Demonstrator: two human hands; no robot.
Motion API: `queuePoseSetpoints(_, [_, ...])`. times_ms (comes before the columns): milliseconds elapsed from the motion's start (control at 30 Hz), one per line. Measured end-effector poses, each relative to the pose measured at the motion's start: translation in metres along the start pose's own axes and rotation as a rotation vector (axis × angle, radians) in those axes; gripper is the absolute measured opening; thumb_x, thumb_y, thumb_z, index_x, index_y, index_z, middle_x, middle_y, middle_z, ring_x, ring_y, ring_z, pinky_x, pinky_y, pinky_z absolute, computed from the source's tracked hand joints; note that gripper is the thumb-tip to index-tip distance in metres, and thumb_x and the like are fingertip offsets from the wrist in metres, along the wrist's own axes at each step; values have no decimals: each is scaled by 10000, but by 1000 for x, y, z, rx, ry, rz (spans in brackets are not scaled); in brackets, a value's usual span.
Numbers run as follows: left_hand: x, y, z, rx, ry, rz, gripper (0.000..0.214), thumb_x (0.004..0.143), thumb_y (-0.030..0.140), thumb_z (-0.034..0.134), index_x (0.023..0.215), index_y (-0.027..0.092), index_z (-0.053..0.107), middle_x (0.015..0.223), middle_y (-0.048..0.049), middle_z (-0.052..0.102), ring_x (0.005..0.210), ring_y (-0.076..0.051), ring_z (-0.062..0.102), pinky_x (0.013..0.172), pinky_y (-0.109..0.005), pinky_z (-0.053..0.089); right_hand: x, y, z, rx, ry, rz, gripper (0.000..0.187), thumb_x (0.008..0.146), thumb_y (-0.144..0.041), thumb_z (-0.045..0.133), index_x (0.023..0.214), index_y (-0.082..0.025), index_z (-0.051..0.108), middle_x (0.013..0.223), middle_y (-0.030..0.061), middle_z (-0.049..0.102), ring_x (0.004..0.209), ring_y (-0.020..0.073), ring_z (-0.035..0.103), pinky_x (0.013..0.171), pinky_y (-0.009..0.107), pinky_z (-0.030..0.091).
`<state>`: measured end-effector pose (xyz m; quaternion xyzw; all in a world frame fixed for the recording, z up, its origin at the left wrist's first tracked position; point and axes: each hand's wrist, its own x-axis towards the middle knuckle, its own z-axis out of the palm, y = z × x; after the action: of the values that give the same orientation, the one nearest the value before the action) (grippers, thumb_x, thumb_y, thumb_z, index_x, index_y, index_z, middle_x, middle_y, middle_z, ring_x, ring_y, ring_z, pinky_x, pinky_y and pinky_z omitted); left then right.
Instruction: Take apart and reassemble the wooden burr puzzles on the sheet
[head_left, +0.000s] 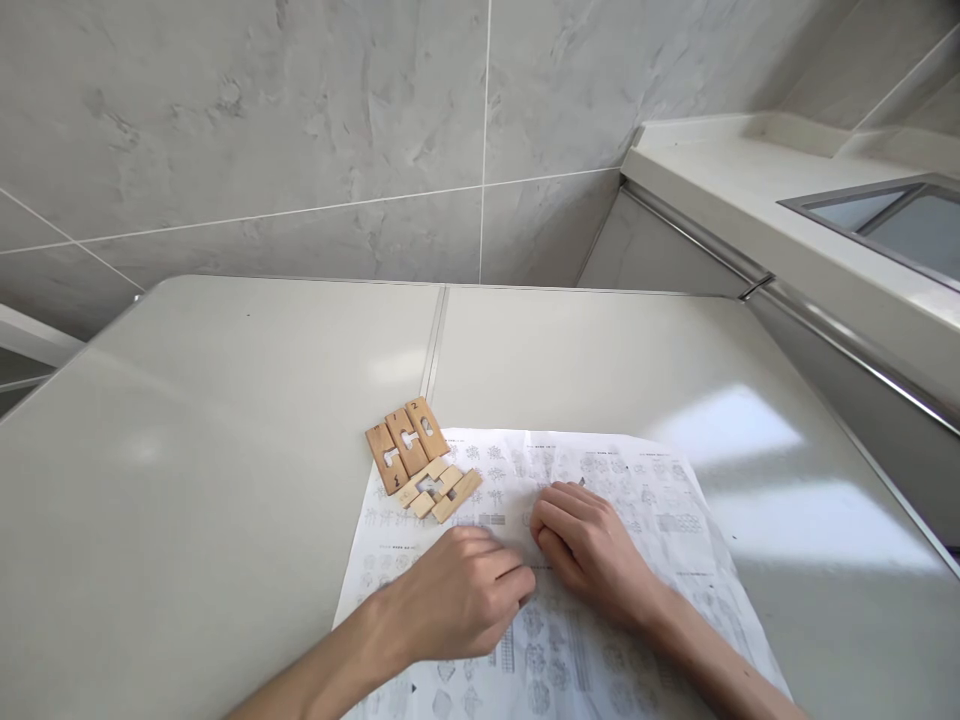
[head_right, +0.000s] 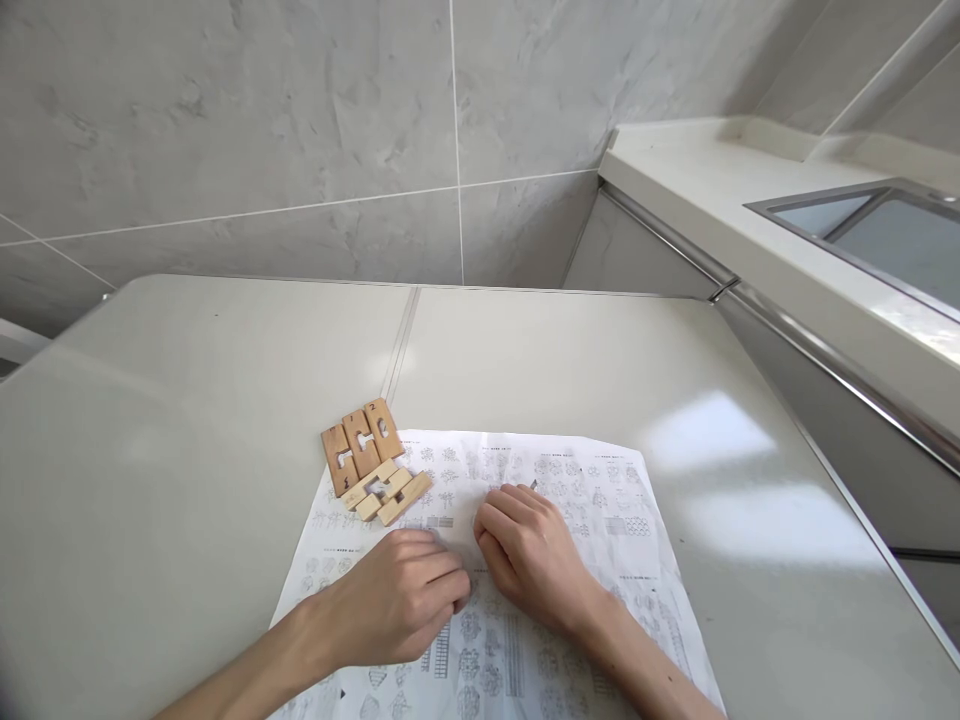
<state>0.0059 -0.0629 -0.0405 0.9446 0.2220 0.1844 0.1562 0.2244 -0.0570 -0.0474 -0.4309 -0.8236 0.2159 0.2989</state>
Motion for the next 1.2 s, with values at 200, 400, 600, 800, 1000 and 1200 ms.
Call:
queuePoseSetpoints(200, [0,0,0,2,0,-2,216,849,13,476,770,200,552,622,17,576,521,-151,468,515,-313,389,0,0,0,2,6,-9,310,960,-5,412,741,-220,451,685,-6,527,620,156,411,600,305,324])
queuePoseSetpoints(400, [0,0,0,2,7,1,218,849,13,473,759,197,550,621,17,573,522,-151,453,516,-314,384,-1,1,1,1,8,-8,310,957,4,414,746,-221,438,686,-10,520,618,155,400,602,306,321])
queuePoseSetpoints(600, [1,1,-2,31,8,21,228,842,5,481,740,202,532,610,23,527,518,-144,423,512,-309,360,-1,2,1,8,-4,-5,309,960,4,413,751,-221,455,693,-7,532,626,157,417,607,306,330])
queuePoseSetpoints(800, [6,0,-21,31,195,99,301,888,-19,461,691,209,481,595,43,460,513,-132,347,492,-324,267,0,1,1,6,10,-9,311,951,9,410,745,-223,431,682,-10,508,613,154,393,599,309,315])
queuePoseSetpoints(1000, [9,-12,-38,1,520,-75,312,897,-62,461,764,207,549,649,34,592,623,-141,496,610,-309,388,0,2,1,12,-4,0,301,952,4,400,754,-222,418,692,-9,510,624,154,405,611,310,323])
queuePoseSetpoints(1200, [9,-36,-54,141,592,-398,286,1011,29,511,880,209,691,953,-55,761,1009,-243,636,938,-458,509,0,4,2,16,4,-18,292,938,9,400,757,-221,406,699,-11,506,631,152,401,614,305,315])
